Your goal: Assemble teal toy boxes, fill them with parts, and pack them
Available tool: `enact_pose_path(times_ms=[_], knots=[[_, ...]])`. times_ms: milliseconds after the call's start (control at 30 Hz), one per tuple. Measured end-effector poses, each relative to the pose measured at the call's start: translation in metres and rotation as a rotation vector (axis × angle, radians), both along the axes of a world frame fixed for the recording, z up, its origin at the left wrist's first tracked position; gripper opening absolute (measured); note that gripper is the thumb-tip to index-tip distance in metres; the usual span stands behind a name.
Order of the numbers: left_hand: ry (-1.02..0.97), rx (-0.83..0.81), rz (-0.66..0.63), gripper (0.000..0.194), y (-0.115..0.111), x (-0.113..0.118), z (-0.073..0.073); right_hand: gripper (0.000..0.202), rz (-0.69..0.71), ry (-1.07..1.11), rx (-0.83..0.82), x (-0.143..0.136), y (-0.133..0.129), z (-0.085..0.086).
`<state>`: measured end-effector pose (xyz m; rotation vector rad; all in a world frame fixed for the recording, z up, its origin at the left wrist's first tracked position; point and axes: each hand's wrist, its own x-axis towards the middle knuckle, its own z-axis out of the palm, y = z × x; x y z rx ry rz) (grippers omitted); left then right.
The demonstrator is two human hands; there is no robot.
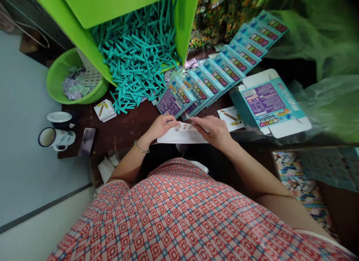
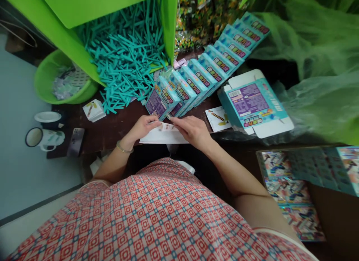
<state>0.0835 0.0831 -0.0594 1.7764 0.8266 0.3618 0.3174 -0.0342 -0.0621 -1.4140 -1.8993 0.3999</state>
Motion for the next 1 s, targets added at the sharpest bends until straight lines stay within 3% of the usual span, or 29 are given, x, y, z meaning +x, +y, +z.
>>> enact_pose_path(times_ms=[100,167,300,367,467,600,733,800,900,1000], knots=[[0.014,-0.062,-0.009,0.043,0.003,-0.002,-0.006,0.026,0.057,-0.020,0.036,-0.005,-0.008,0.014],[0.008,-0.093,0.006,0.045,0.006,-0.003,-0.009,0.023,0.025,0.060,0.057,-0.002,-0.006,0.029],[-0.009,-0.096,0.007,0.045,0.011,-0.004,-0.015,0.039,-0.316,0.262,0.031,0.029,0.038,0.047],[-0.023,-0.089,-0.022,0.043,0.012,-0.003,-0.017,0.052,-0.448,0.252,0.019,0.051,0.074,0.042],[-0.040,-0.089,-0.034,0.039,0.009,-0.001,-0.020,0.066,-0.493,0.180,-0.009,0.072,0.117,0.023],[-0.054,-0.113,-0.035,0.038,0.006,-0.002,-0.022,0.073,-0.516,0.060,-0.027,0.070,0.130,0.009],[-0.065,-0.131,-0.051,0.034,0.004,-0.005,-0.026,0.065,-0.609,-0.096,0.058,0.071,0.117,0.023],[-0.070,-0.136,-0.066,0.032,0.005,-0.005,-0.029,0.047,-0.652,-0.108,0.092,0.084,0.115,0.029],[-0.084,-0.125,-0.098,0.029,0.008,-0.004,-0.030,0.016,-0.647,-0.078,0.043,0.108,0.125,0.028],[-0.108,-0.080,-0.127,0.027,0.011,-0.001,-0.029,0.014,-0.672,-0.110,-0.008,0.116,0.132,0.024]])
